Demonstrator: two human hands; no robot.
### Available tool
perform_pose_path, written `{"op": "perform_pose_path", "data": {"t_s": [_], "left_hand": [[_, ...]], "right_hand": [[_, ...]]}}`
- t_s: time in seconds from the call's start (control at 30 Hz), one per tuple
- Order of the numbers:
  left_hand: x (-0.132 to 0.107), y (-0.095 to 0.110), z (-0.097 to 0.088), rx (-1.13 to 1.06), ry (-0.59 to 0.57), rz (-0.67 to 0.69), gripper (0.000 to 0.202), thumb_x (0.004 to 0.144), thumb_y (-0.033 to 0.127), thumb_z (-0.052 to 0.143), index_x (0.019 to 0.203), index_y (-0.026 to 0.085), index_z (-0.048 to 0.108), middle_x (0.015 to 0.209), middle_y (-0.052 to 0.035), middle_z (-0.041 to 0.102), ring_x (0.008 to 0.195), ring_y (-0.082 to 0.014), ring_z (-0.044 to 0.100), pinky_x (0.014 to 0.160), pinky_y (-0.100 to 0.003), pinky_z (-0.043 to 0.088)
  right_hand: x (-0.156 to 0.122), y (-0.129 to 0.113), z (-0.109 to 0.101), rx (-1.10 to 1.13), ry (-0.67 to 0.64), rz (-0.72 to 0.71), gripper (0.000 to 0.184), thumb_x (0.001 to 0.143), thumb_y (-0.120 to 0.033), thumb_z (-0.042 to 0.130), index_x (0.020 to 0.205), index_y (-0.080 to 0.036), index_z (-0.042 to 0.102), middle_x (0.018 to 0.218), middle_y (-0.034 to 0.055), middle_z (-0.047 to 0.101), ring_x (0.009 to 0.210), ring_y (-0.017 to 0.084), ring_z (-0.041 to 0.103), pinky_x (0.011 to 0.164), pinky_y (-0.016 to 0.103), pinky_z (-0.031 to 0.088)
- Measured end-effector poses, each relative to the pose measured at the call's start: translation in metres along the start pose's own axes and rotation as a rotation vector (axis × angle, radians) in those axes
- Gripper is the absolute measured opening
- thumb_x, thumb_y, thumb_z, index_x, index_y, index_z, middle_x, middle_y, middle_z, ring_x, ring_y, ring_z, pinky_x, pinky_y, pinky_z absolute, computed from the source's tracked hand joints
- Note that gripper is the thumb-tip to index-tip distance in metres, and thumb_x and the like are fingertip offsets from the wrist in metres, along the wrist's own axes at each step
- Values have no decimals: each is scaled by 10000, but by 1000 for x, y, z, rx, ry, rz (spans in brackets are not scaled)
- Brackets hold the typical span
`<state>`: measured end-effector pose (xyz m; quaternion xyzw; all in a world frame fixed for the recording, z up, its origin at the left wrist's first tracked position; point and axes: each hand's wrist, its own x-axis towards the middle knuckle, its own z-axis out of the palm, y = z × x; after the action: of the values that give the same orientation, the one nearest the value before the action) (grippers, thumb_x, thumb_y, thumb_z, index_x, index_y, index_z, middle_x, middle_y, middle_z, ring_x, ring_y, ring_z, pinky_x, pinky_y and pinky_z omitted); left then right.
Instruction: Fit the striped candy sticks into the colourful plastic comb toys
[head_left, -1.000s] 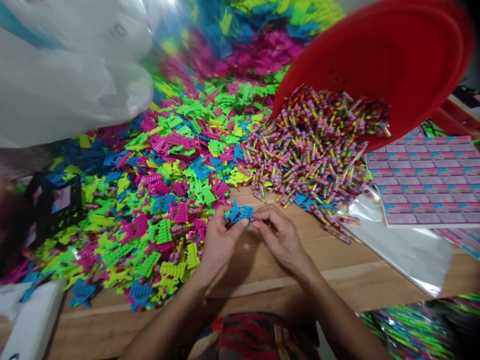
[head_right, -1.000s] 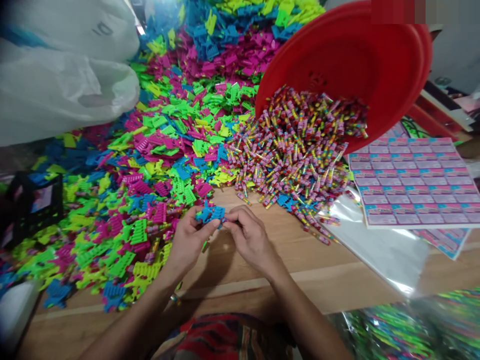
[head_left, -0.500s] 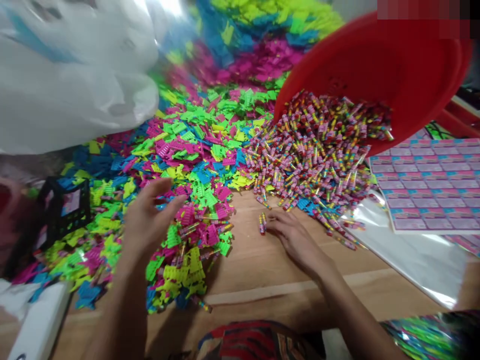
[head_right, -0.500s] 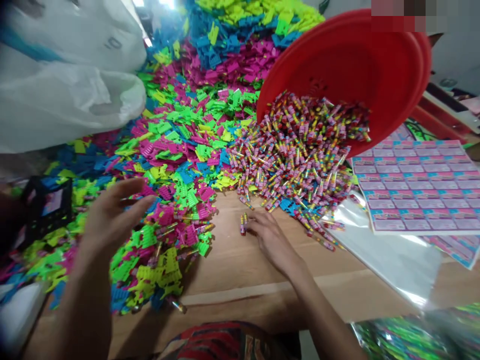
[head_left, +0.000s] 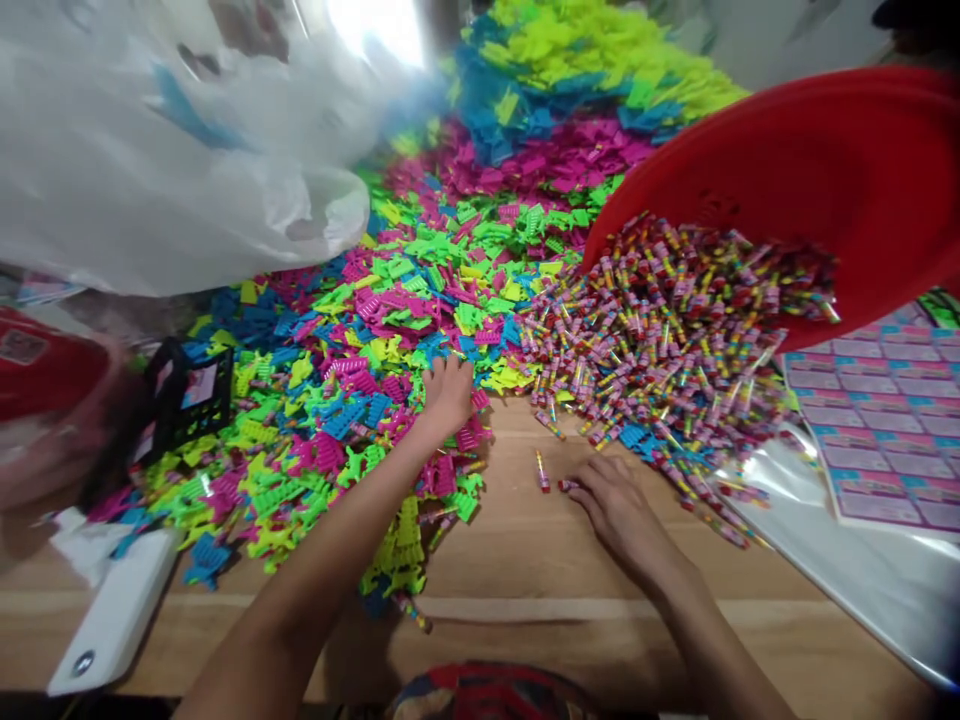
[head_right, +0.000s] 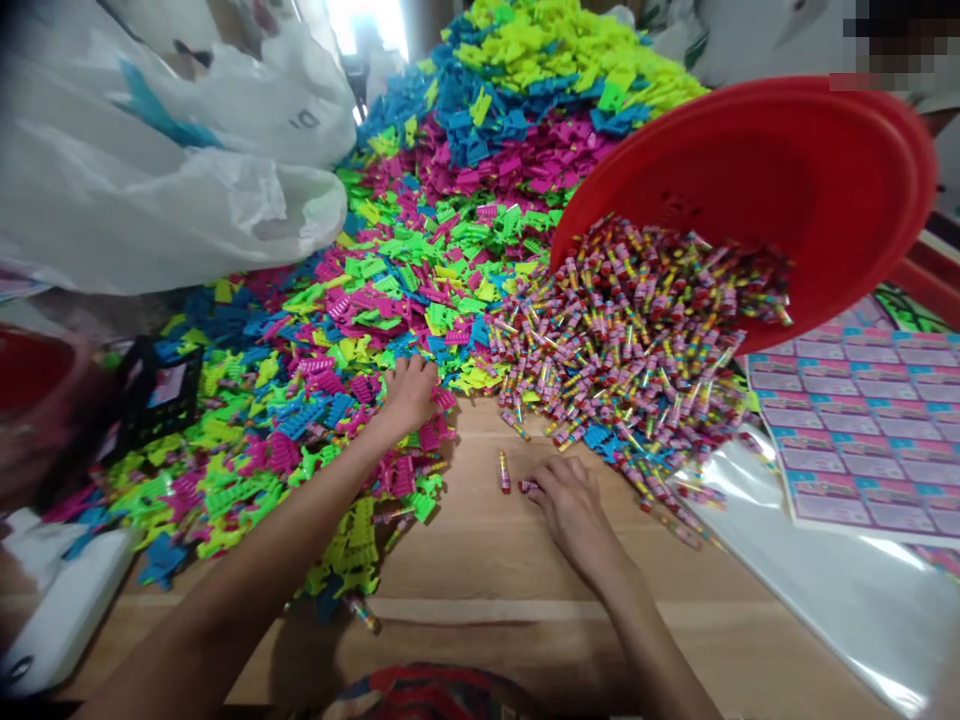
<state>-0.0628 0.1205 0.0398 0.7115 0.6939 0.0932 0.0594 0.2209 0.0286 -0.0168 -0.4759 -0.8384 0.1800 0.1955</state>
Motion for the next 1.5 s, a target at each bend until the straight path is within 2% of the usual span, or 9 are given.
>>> {"op": "perform_pose_path", "data": {"t_s": [0.2,0.4,0.53,0.73,0.9,1.03,1.13,1.33,1.5], "left_hand": [[-20,8,-8,-178,-22,43,74,857,178,600,930,182,585,815,-47,622,836,-230,575,713,-317,386],[-52,34,-6,-1111,-187,-30,164,805,258,676,873,183,547,721,32,567,620,-122,505,588,-231,370],[-70,46,-2,-1297,-200,-46,186,844,309,666,912,195,537,798,22,604,638,-114,555,583,-217,405],[-82,55,10,-1450,-267,-146,290,841,420,690,916,194,525,730,25,607,559,-112,568,500,-213,404],[-87,64,9,-1756,-244,-346,437,641,371,890,836,174,552,783,20,642,694,-105,606,693,-245,516],[-91,67,4,-1936,-321,-400,434,654,439,885,799,157,589,840,-7,636,790,-121,607,766,-283,533],[-92,67,2,-1938,-265,-463,462,575,357,934,832,159,605,855,-9,639,815,-116,603,773,-255,505],[-90,67,-1,-1800,-132,-484,710,522,176,892,1149,230,563,1210,-66,624,1244,-214,541,888,-267,492],[-94,69,3,-1822,-151,-413,630,562,217,866,1129,220,591,1302,-79,597,1138,-217,614,878,-303,508]], "right_hand": [[11,-22,2,455,138,199,131,998,-319,518,1003,-216,598,944,59,660,878,227,619,789,368,478],[28,-50,8,948,207,306,302,993,-379,524,1263,-251,569,935,14,638,729,144,627,648,269,507],[32,-59,7,1041,260,331,291,949,-389,599,1203,-246,607,959,29,668,764,158,633,619,255,518],[29,-59,7,879,343,234,220,974,-367,586,1167,-273,638,1106,43,665,1038,206,632,940,354,502],[28,-61,8,715,397,236,192,977,-346,584,1141,-272,649,1069,50,666,1000,220,632,893,370,511],[29,-67,2,617,396,70,183,982,-244,561,1127,-269,668,1060,53,655,1021,217,625,904,366,509],[29,-70,0,591,385,-20,212,978,-198,545,1127,-271,677,1062,61,630,1035,216,614,905,366,515],[27,-72,8,795,350,208,273,960,-302,602,1231,-275,618,1121,68,647,1066,219,619,941,373,522],[29,-78,7,1058,258,300,217,922,-379,659,1081,-231,654,1099,53,702,1000,199,659,908,336,542]]}}
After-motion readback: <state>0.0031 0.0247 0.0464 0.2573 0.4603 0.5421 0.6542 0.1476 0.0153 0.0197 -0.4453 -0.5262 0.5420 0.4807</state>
